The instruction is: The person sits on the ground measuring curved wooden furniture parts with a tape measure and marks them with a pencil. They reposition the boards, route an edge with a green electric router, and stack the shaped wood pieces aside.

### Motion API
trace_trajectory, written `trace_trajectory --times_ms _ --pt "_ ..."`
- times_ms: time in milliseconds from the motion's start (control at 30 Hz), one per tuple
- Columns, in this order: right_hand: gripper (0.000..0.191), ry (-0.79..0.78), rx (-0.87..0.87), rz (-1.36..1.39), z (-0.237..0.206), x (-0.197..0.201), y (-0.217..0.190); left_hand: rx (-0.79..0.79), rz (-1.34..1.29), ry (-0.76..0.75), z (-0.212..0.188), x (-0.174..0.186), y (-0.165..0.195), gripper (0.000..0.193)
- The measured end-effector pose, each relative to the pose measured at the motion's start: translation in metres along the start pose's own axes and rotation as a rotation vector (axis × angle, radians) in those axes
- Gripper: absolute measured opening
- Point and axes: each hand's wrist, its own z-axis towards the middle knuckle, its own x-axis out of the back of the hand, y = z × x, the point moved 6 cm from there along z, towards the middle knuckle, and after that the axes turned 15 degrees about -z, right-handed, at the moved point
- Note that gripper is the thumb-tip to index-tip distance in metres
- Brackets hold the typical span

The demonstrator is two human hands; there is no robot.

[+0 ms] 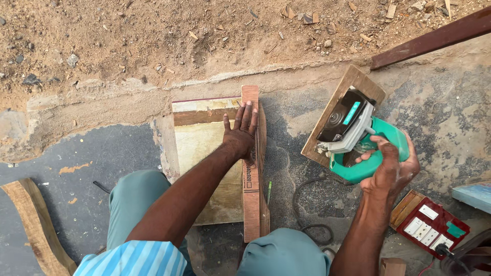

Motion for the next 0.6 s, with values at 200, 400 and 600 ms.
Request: trace_trajectory --times_ms 200,400,600 --pt "0.034 -0.040 -0.335 0.663 0.035 0.120 0.163 -0.001 0.003 0.027 -0.019 0.002 0.001 0.173" --pt "0.045 0.152 -0.546 1.133 0.028 0.137 0.197 -0.017 -0.018 0.084 -0.012 -0.026 -0.004 0.171" --pt "0.062 -0.249 -0.601 0.816 -0.140 -0.221 0.119 -0.234 -0.629 0.860 -0.149 -0.040 -0.030 0.113"
